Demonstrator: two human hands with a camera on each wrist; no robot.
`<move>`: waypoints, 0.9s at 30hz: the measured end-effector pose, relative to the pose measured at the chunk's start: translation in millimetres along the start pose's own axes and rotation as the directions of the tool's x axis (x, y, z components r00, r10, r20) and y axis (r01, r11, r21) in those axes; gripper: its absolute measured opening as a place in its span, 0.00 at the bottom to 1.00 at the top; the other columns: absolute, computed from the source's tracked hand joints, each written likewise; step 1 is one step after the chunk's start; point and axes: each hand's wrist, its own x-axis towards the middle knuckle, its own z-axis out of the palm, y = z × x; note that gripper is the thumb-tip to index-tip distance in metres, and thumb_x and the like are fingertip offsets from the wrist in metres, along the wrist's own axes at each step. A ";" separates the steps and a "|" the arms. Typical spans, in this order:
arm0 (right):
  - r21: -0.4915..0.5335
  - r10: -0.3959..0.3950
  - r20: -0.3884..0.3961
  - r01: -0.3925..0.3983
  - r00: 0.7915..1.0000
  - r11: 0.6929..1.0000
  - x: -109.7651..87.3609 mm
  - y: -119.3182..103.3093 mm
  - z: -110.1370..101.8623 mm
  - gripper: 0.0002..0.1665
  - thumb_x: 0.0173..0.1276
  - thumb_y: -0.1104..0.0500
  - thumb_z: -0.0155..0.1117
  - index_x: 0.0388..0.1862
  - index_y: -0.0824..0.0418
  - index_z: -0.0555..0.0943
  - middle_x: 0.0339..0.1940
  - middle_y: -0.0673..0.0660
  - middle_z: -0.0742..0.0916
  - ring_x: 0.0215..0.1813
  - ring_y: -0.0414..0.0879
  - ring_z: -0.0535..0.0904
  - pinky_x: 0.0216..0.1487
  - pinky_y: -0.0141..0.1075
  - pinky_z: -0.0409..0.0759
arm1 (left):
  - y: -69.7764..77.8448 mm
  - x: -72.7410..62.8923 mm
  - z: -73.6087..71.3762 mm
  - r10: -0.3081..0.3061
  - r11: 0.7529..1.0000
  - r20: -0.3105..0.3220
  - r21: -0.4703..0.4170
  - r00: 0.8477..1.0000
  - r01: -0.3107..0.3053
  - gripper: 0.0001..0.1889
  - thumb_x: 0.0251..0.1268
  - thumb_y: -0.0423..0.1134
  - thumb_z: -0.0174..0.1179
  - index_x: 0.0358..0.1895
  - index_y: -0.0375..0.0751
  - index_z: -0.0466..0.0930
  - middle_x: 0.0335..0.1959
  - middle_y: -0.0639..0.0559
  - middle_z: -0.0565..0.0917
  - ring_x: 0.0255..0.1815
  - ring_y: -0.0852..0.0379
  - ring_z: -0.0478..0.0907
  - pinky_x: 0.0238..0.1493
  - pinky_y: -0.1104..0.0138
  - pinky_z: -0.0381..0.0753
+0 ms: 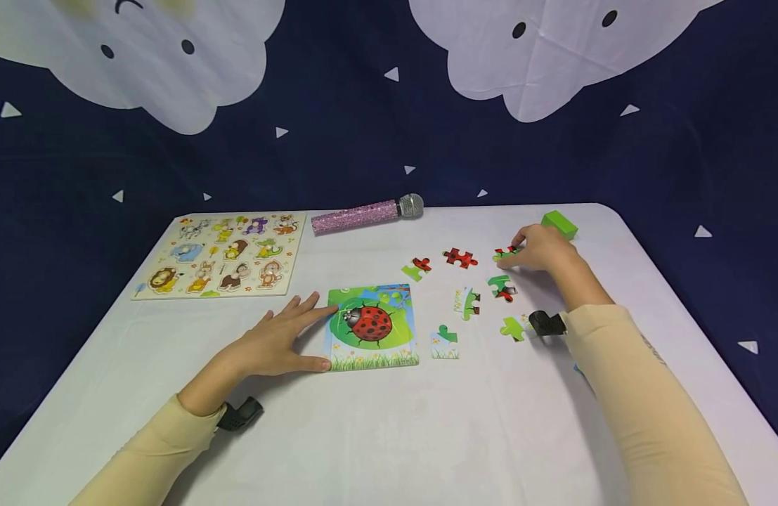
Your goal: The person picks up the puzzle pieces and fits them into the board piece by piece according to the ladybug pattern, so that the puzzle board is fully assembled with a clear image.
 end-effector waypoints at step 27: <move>0.087 -0.123 0.078 0.116 0.989 0.989 4.1 14.4 -2.7 0.35 0.61 0.73 0.67 0.69 0.63 0.80 0.67 0.87 0.76 0.39 0.57 0.77 0.35 0.40 0.75 | 0.3 -0.7 1.1 0.003 1.000 -0.008 0.012 1.000 -0.003 0.52 0.61 0.66 0.75 0.86 0.59 0.61 0.90 0.39 0.52 0.89 0.27 0.47 0.79 0.21 0.49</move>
